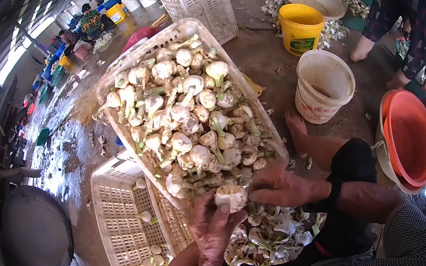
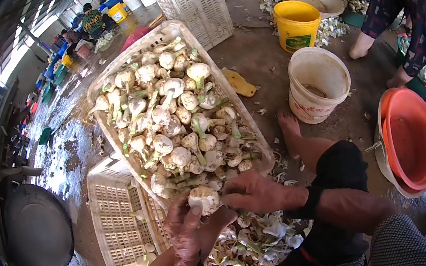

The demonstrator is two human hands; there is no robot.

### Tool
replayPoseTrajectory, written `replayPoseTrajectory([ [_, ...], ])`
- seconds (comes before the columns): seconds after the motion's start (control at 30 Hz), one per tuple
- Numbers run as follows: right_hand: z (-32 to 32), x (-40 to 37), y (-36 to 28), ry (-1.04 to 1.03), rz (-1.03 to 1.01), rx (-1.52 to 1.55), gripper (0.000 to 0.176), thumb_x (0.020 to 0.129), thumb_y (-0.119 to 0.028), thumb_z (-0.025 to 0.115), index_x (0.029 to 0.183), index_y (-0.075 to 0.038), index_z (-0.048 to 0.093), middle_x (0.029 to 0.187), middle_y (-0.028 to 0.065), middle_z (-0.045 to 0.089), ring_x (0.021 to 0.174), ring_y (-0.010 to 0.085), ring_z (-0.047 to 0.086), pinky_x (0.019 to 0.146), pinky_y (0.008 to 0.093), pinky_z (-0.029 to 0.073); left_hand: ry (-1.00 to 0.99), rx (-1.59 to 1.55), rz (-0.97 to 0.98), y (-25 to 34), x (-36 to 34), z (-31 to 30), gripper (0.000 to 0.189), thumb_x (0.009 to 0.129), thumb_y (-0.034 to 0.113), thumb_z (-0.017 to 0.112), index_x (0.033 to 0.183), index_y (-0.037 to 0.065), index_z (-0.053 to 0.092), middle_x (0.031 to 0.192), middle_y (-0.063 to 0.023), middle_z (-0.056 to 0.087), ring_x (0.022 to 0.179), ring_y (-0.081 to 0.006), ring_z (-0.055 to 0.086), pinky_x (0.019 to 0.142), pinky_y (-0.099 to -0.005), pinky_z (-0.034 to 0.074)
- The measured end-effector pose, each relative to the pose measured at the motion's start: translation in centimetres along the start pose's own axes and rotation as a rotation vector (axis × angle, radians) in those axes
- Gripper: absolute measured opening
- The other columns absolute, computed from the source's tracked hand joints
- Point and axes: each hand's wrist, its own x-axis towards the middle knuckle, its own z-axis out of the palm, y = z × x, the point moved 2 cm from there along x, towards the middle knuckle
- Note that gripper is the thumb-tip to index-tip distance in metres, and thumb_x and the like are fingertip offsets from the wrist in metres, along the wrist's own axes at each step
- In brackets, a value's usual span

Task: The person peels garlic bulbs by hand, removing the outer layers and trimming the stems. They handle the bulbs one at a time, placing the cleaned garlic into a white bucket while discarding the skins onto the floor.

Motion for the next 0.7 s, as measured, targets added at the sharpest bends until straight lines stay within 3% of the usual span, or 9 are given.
replayPoseTrajectory([
  [0.07, 0.2, 0.0, 0.2, 0.012, -0.049, 0.008, 0.023, 0.092, -0.02, 0.062, 0.096, 0.003, 0.063, 0.074, 0.015, 0.065, 0.064, 0.0202, 0.062, 0.06, 0.0335, 0.049, -0.032, -0.012, 0.103, -1.4, 0.2, -0.3, 0.044, 0.087, 0.008, 0.069, 0.126, -0.003, 0.049, 0.115, -0.018, 0.06, 0.1, -0.0271, 0.063, 0.076, -0.0409, 0.063],
  [0.2, 0.3, 0.0, 0.7, 0.022, -0.03, -0.034, 0.022, 0.091, -0.019, 0.062, 0.095, 0.003, 0.062, 0.075, 0.0161, 0.065, 0.065, 0.0212, 0.064, 0.059, 0.0353, 0.05, 0.011, -0.053, 0.012, -2.0, 0.2, -0.1, 0.047, 0.081, 0.007, 0.074, 0.12, 0.0, 0.05, 0.112, -0.0143, 0.06, 0.097, -0.025, 0.064, 0.08, -0.0421, 0.059],
  [0.3, 0.4, 0.0, 1.3, 0.035, -0.085, -0.092, 0.02, 0.09, -0.017, 0.061, 0.093, 0.003, 0.062, 0.074, 0.0177, 0.064, 0.064, 0.0239, 0.063, 0.059, 0.0365, 0.049, -0.034, 0.153, 0.177, -2.9, 0.4, -0.9, 0.045, 0.081, 0.007, 0.074, 0.119, 0.001, 0.051, 0.113, -0.0148, 0.058, 0.099, -0.0258, 0.064, 0.08, -0.0418, 0.06],
  [0.37, 0.4, 0.1, 1.9, 0.032, -0.114, -0.125, 0.019, 0.09, -0.016, 0.06, 0.091, 0.003, 0.061, 0.073, 0.0187, 0.063, 0.063, 0.0257, 0.063, 0.058, 0.0374, 0.049, -0.062, 0.568, 0.472, -3.3, 0.9, -1.6, 0.047, 0.079, 0.006, 0.077, 0.118, 0.002, 0.051, 0.113, -0.0154, 0.059, 0.099, -0.025, 0.064, 0.078, -0.039, 0.06],
  [0.43, 0.4, 0.1, 2.3, 0.043, -0.219, -0.222, 0.016, 0.087, -0.014, 0.059, 0.087, 0.003, 0.058, 0.069, 0.0197, 0.059, 0.06, 0.0292, 0.06, 0.056, 0.0393, 0.047, -0.043, 0.637, 0.506, -2.8, 0.4, -1.0, 0.046, 0.077, 0.003, 0.077, 0.116, 0.001, 0.054, 0.113, -0.0169, 0.06, 0.098, -0.0264, 0.064, 0.079, -0.0377, 0.057],
  [0.63, 0.7, 0.1, 2.7, 0.097, -0.183, -0.264, 0.014, 0.082, -0.01, 0.058, 0.078, 0.003, 0.056, 0.065, 0.0201, 0.056, 0.057, 0.0306, 0.058, 0.055, 0.0409, 0.046, -0.012, 0.831, 0.601, -2.3, 0.0, -0.3, 0.046, 0.071, 0.001, 0.081, 0.111, 0.002, 0.058, 0.112, -0.0195, 0.061, 0.097, -0.0297, 0.064, 0.079, -0.0367, 0.055],
  [0.7, 0.7, 0.1, 2.9, 0.09, -0.152, -0.281, 0.012, 0.082, -0.009, 0.058, 0.083, 0.003, 0.058, 0.066, 0.0186, 0.057, 0.061, 0.0295, 0.06, 0.057, 0.0401, 0.047, -0.002, 0.866, 0.606, -2.5, 0.0, -0.2, 0.046, 0.07, 0.001, 0.082, 0.11, 0.002, 0.058, 0.112, -0.0195, 0.062, 0.097, -0.03, 0.064, 0.08, -0.0369, 0.054],
])
